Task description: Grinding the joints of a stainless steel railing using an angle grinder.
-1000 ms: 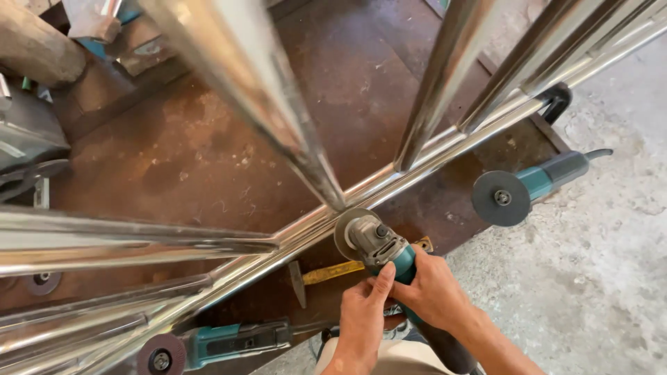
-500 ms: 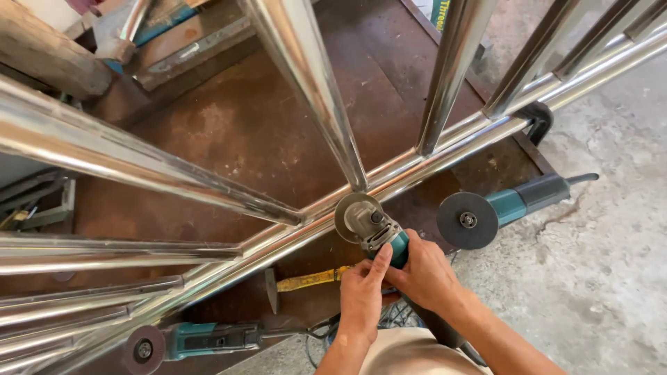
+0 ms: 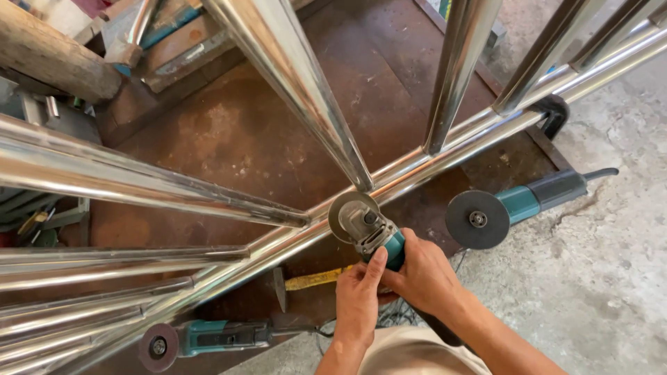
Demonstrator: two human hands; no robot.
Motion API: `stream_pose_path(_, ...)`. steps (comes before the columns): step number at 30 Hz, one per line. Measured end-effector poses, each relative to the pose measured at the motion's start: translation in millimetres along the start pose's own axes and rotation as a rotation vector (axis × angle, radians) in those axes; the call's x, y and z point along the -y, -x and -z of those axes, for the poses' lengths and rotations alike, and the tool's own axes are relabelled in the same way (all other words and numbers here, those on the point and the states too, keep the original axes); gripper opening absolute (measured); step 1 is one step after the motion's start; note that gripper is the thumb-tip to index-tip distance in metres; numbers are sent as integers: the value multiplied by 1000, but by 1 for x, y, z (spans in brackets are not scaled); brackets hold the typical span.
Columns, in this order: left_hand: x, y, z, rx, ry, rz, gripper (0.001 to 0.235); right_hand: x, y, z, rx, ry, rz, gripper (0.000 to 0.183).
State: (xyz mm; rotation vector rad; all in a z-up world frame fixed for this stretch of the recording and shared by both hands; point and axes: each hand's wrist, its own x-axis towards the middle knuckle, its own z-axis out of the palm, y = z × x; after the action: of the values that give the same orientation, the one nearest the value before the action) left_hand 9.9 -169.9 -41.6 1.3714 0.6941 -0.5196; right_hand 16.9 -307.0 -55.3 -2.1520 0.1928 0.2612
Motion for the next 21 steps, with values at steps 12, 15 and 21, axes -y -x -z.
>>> stream_pose_path(12,12,3,-8,1,38,-20,48,-21,2,3,6,36,-13,44)
stream_pose_path(15,19,1,-10,9,2,-81,46,-18,3,9,41,28,-70,41)
stream_pose_path(21,27,-8,-15,16,-3,-83,49,-33,-1,7,-5,55,-15,44)
